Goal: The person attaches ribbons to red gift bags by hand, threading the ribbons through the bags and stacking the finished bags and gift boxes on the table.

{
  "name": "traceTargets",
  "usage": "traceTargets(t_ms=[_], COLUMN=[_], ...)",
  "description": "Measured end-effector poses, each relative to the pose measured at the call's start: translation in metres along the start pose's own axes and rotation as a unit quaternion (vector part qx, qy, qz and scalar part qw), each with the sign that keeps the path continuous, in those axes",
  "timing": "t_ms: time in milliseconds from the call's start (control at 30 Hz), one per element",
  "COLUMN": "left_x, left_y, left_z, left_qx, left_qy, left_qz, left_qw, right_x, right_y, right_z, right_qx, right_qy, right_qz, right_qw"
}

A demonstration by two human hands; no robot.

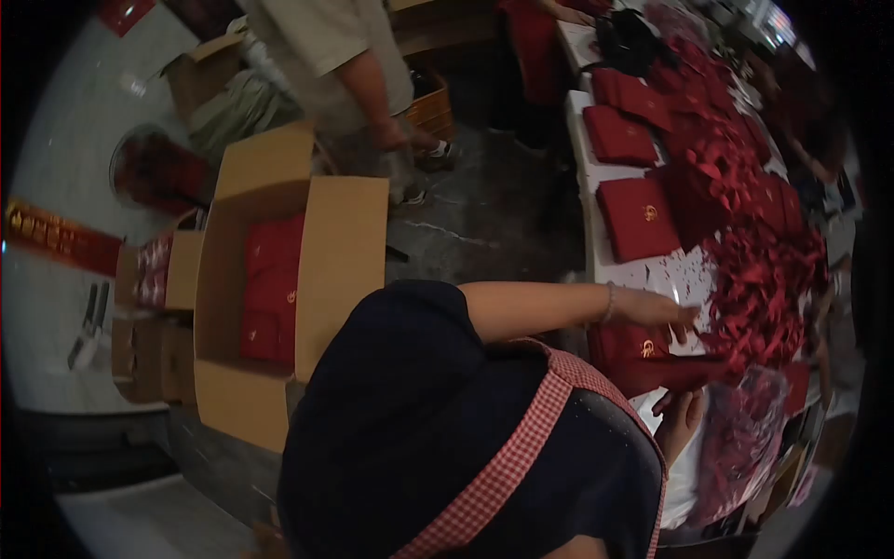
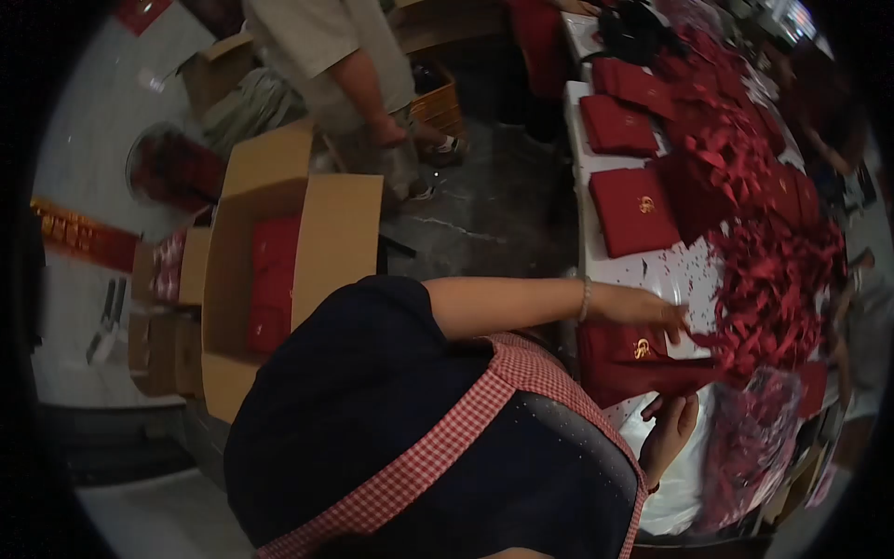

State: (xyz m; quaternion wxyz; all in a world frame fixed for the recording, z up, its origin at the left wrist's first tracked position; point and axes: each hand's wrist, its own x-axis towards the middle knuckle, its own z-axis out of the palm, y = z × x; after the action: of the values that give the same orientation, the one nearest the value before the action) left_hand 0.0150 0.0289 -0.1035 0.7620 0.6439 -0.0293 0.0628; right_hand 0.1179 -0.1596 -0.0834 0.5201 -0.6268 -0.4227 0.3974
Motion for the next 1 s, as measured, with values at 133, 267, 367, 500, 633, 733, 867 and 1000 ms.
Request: traceTargets(t_ms=[133,267,367,500,633,733,867,1000], left_x=[-0.038,-0.055,-0.076,-0.074,-0.058,-0.052,-0.046,-0.045], left_y=[0.058,0.066,0.076,0.09,0.087,0.103,0.132,0.141], left_z=[0.037,0.019,0.015,0.0,-0.013,-0.027,-0.041,-0.063], left_qx=[0.257,0.357,0.463,0.471,0.538,0.572,0.558,0.478], left_qy=[0.02,0.098,0.294,0.137,0.149,0.142,0.102,0.01], left_qz=[0.04,0.045,0.136,0.171,0.214,0.21,0.211,0.2], left_qw=[0.965,0.928,0.825,0.855,0.802,0.78,0.796,0.855], right_x=[0.049,0.074,0.083,0.12,0.188,0.243,0.286,0.285], right_y=[-0.007,-0.009,-0.007,-0.012,-0.039,-0.066,-0.086,-0.067], right_z=[0.026,0.056,0.065,0.094,0.132,0.156,0.163,0.151], right_qx=[0.015,0.045,0.08,0.132,0.177,0.2,0.226,0.293], right_qy=[-0.167,-0.25,-0.256,-0.276,-0.31,-0.347,-0.388,-0.386], right_qz=[0.027,0.055,0.064,0.052,0.01,-0.014,-0.008,0.029], right_qw=[0.986,0.966,0.961,0.951,0.934,0.916,0.893,0.874])
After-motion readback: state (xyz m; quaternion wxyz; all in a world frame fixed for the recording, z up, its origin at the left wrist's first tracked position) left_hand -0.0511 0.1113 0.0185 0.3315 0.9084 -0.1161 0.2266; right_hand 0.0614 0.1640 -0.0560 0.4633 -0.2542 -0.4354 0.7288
